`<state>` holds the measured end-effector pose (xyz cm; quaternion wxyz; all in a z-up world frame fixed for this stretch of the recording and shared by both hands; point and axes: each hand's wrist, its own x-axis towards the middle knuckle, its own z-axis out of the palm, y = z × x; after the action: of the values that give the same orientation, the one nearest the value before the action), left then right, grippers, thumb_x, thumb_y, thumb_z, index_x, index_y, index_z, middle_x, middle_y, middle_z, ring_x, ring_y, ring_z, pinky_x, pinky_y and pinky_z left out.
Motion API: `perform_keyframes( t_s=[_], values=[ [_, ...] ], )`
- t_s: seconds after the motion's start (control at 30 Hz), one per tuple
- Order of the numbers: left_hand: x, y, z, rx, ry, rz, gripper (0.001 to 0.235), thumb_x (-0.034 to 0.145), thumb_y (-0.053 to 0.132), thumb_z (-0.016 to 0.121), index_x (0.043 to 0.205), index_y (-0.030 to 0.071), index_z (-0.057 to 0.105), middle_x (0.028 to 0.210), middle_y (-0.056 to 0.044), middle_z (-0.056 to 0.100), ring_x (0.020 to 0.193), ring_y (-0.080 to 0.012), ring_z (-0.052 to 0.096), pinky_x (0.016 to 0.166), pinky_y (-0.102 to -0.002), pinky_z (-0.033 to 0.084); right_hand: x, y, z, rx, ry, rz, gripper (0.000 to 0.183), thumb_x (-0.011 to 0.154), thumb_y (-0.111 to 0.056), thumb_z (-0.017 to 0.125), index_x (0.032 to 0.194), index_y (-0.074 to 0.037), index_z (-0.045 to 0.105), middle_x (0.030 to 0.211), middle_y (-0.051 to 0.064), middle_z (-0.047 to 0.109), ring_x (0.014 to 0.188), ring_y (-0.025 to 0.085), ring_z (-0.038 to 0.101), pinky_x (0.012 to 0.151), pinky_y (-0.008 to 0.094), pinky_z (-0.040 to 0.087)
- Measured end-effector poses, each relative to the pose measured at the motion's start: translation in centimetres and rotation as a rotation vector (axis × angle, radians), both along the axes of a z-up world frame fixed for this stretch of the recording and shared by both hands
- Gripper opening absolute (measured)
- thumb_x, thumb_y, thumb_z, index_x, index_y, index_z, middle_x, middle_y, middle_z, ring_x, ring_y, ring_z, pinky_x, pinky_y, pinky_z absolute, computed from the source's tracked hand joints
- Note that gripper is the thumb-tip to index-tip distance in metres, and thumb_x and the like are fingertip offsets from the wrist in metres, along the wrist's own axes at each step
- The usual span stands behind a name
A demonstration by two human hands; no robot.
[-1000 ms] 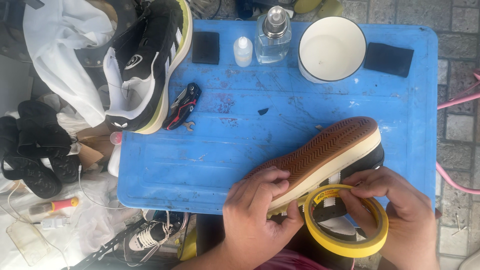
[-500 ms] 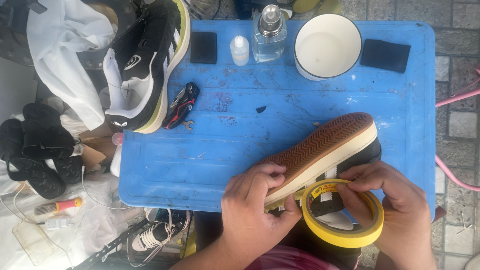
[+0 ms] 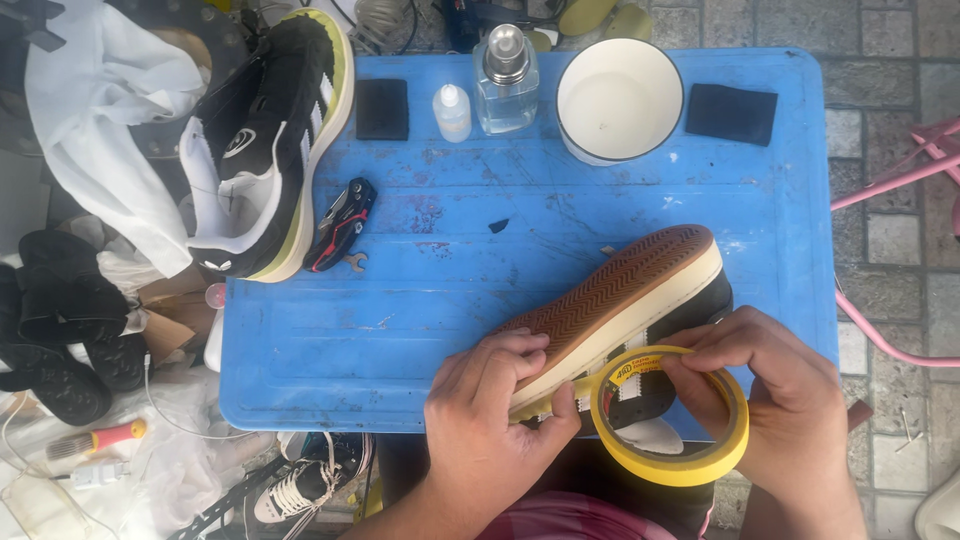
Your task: The person applies yellow masking tape along the edge of a black and white sneaker's sole. They carefully wrap the tape around the perimeter of the shoe, smoothing it down with their fingers to ensure it adheres properly.
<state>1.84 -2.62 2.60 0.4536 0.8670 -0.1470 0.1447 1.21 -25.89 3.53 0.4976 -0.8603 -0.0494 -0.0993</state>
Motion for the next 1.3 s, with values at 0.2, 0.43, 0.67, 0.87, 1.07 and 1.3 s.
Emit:
perform_keyframes(
  t_s=[0.2, 0.43, 0.67, 0.87, 1.07, 1.3],
  values=[
    [0.0, -0.4, -0.3, 0.041, -0.028, 0.039, 0.036, 0.077, 0.019, 0.085, 0.097, 0.007, 0.056, 0.102, -0.009, 0.074, 0.093, -0.0264, 0.076, 0.081, -0.04, 0.055, 0.0, -0.6, 0.1, 0.034, 0.008, -0.018, 0.022, 0.078, 0.01, 0.078, 0.091, -0.002, 0.065, 0.092, 0.008, 0.069, 0.087, 0.017, 0.071, 0.078, 0.027, 0.058],
    [0.1, -0.5, -0.3, 0.072, -0.018, 0.072, 0.037, 0.078, 0.022, 0.085, 0.097, 0.008, 0.056, 0.102, -0.008, 0.075, 0.086, -0.0237, 0.075, 0.077, -0.038, 0.054, -0.2, -1.2, -0.3, 0.006, -0.013, -0.057, 0.022, 0.08, 0.01, 0.077, 0.093, -0.001, 0.064, 0.092, 0.008, 0.067, 0.083, 0.014, 0.069, 0.074, 0.023, 0.056],
    [-0.1, -0.8, -0.1, 0.092, -0.044, 0.08, 0.037, 0.076, 0.02, 0.084, 0.098, 0.008, 0.056, 0.1, -0.009, 0.074, 0.088, -0.0257, 0.075, 0.081, -0.04, 0.053, -0.2, 0.4, -1.4, 0.088, -0.003, -0.165, 0.027, 0.083, 0.011, 0.073, 0.105, 0.0, 0.062, 0.107, 0.011, 0.063, 0.092, 0.014, 0.065, 0.08, 0.024, 0.055],
    [-0.1, -0.9, -0.3, 0.106, -0.069, 0.068, 0.037, 0.078, 0.018, 0.083, 0.1, 0.008, 0.056, 0.101, -0.009, 0.073, 0.091, -0.0257, 0.075, 0.084, -0.04, 0.053, -0.1, 1.0, -1.1, 0.032, 0.025, -0.13, 0.035, 0.078, 0.01, 0.079, 0.106, 0.002, 0.062, 0.105, 0.012, 0.07, 0.093, 0.015, 0.07, 0.08, 0.025, 0.057],
    [0.1, -0.8, -0.5, 0.121, -0.095, 0.076, 0.036, 0.079, 0.018, 0.083, 0.102, 0.006, 0.058, 0.102, -0.01, 0.073, 0.092, -0.0266, 0.075, 0.084, -0.041, 0.054, -0.2, 0.8, -0.6, 0.089, -0.009, -0.075, 0.03, 0.078, 0.01, 0.081, 0.101, 0.001, 0.064, 0.104, 0.011, 0.069, 0.09, 0.015, 0.068, 0.078, 0.024, 0.055],
    [0.0, 0.1, 0.0, 0.017, 0.0, 0.004, 0.036, 0.081, 0.014, 0.081, 0.11, 0.004, 0.063, 0.113, -0.013, 0.075, 0.102, -0.0298, 0.076, 0.09, -0.04, 0.056, 0.2, 0.6, -0.8, 0.101, 0.008, -0.064, 0.029, 0.079, 0.011, 0.08, 0.101, 0.001, 0.064, 0.104, 0.011, 0.069, 0.088, 0.014, 0.067, 0.079, 0.026, 0.054]
  ],
)
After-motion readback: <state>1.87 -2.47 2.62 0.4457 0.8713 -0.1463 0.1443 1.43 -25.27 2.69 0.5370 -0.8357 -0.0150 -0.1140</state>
